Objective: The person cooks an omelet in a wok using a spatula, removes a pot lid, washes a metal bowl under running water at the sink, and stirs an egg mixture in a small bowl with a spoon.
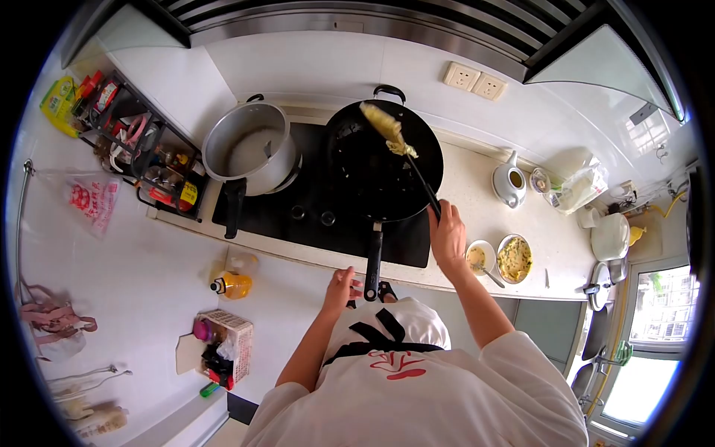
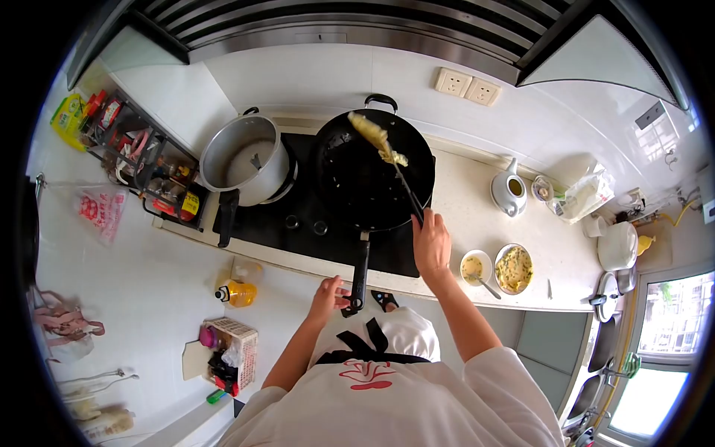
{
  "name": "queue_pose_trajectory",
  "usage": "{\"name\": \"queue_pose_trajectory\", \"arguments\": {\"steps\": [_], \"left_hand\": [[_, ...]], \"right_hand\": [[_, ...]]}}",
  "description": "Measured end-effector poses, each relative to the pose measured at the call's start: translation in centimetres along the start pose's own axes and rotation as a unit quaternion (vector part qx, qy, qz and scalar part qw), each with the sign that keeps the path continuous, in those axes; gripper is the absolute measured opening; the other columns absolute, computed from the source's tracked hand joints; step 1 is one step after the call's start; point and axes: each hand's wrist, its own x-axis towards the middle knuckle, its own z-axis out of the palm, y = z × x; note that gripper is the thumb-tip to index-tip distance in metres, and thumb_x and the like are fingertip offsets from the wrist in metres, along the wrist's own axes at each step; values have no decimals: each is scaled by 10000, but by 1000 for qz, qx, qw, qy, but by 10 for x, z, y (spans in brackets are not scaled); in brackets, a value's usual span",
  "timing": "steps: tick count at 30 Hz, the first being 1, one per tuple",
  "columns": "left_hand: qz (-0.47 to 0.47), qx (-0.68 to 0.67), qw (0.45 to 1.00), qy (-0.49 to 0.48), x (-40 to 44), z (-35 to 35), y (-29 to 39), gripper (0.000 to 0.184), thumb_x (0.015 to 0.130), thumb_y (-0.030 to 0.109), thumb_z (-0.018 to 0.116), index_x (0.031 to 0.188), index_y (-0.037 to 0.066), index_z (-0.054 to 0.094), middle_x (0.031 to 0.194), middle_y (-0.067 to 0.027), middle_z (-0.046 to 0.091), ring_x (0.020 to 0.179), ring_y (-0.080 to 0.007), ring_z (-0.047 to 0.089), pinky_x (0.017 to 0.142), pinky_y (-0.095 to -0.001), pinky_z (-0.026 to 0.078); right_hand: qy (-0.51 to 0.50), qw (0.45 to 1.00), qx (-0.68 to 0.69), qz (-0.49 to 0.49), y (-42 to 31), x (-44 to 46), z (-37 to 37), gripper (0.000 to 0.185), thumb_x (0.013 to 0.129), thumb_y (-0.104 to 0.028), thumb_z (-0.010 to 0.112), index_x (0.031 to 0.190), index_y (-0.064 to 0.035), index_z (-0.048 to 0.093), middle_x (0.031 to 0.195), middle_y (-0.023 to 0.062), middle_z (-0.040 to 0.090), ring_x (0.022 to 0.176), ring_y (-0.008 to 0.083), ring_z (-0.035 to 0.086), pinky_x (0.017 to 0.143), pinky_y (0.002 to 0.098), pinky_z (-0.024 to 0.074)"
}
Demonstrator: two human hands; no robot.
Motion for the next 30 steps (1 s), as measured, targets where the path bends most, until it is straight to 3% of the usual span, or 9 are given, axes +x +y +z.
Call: {"name": "queue_pose_trajectory", "arguments": {"steps": [2, 9, 12, 15, 17, 19, 22, 25, 30], "left_hand": [[-4, 1, 1000, 23, 0, -18, -8, 451, 932, 444, 513, 1129, 41, 467, 859, -108, 629, 569, -181, 645, 553, -285, 517], [-11, 26, 994, 107, -8, -68, -32, 374, 926, 351, 535, 1108, 26, 507, 842, -121, 641, 609, -224, 657, 602, -311, 530], [52, 101, 988, 108, 10, -73, -28, 282, 921, 263, 558, 1056, 16, 542, 827, -115, 641, 610, -206, 657, 594, -307, 527], [166, 248, 943, 150, 27, -56, 9, 196, 905, 154, 566, 990, -21, 567, 894, -135, 663, 673, -206, 664, 606, -314, 509], [324, 349, 859, 187, 74, -61, 10, 221, 871, 128, 618, 1025, -19, 559, 946, -143, 641, 833, -257, 653, 699, -343, 507], [346, 442, 803, 200, 94, -49, 40, 302, 836, 140, 671, 1074, 0, 548, 1001, -150, 601, 959, -320, 601, 795, -384, 503], [358, 525, 740, 219, 118, -34, 65, 389, 810, 197, 714, 1091, 5, 525, 1034, -144, 560, 979, -337, 584, 793, -400, 524], [258, 560, 756, 221, 125, -19, 85, 431, 789, 248, 739, 1068, 12, 512, 1066, -150, 551, 992, -338, 585, 789, -400, 543], [224, 591, 743, 219, 142, -21, 90, 479, 764, 285, 758, 1063, -7, 523, 1115, -182, 541, 1003, -351, 589, 782, -416, 543]], "right_hand": [[-36, 999, -39, -2, 4, -24, 1, 239, 894, -177, 619, 1044, -17, 525, 806, 168, 533, 743, 366, 584, 612, 441, 489], [-1, 999, 28, 24, 13, -71, -16, 242, 887, -151, 633, 1060, -16, 531, 823, 180, 560, 717, 368, 579, 612, 440, 476], [13, 996, 63, 57, 12, -72, -25, 255, 888, -143, 633, 1066, 8, 531, 854, 200, 593, 721, 391, 590, 611, 441, 474], [10, 990, 91, 110, 9, -73, -35, 233, 894, -144, 629, 1033, 24, 545, 846, 215, 612, 730, 399, 600, 622, 431, 474], [7, 983, 109, 150, 5, -74, -45, 218, 897, -146, 626, 1014, 23, 554, 829, 220, 612, 727, 395, 602, 623, 424, 472], [12, 978, 122, 171, 0, -75, -56, 212, 901, -154, 626, 998, 24, 561, 803, 220, 609, 705, 386, 603, 626, 405, 473], [29, 979, 111, 168, 7, -83, -67, 229, 905, -170, 625, 1011, 23, 563, 794, 210, 612, 683, 374, 604, 631, 382, 479], [20, 973, 110, 200, 6, -88, -84, 234, 908, -174, 623, 1020, 23, 564, 804, 212, 617, 696, 374, 612, 638, 371, 482], [37, 968, 119, 217, 11, -101, -96, 210, 905, -145, 620, 1019, 22, 564, 802, 200, 621, 682, 363, 606, 637, 354, 483]]}}
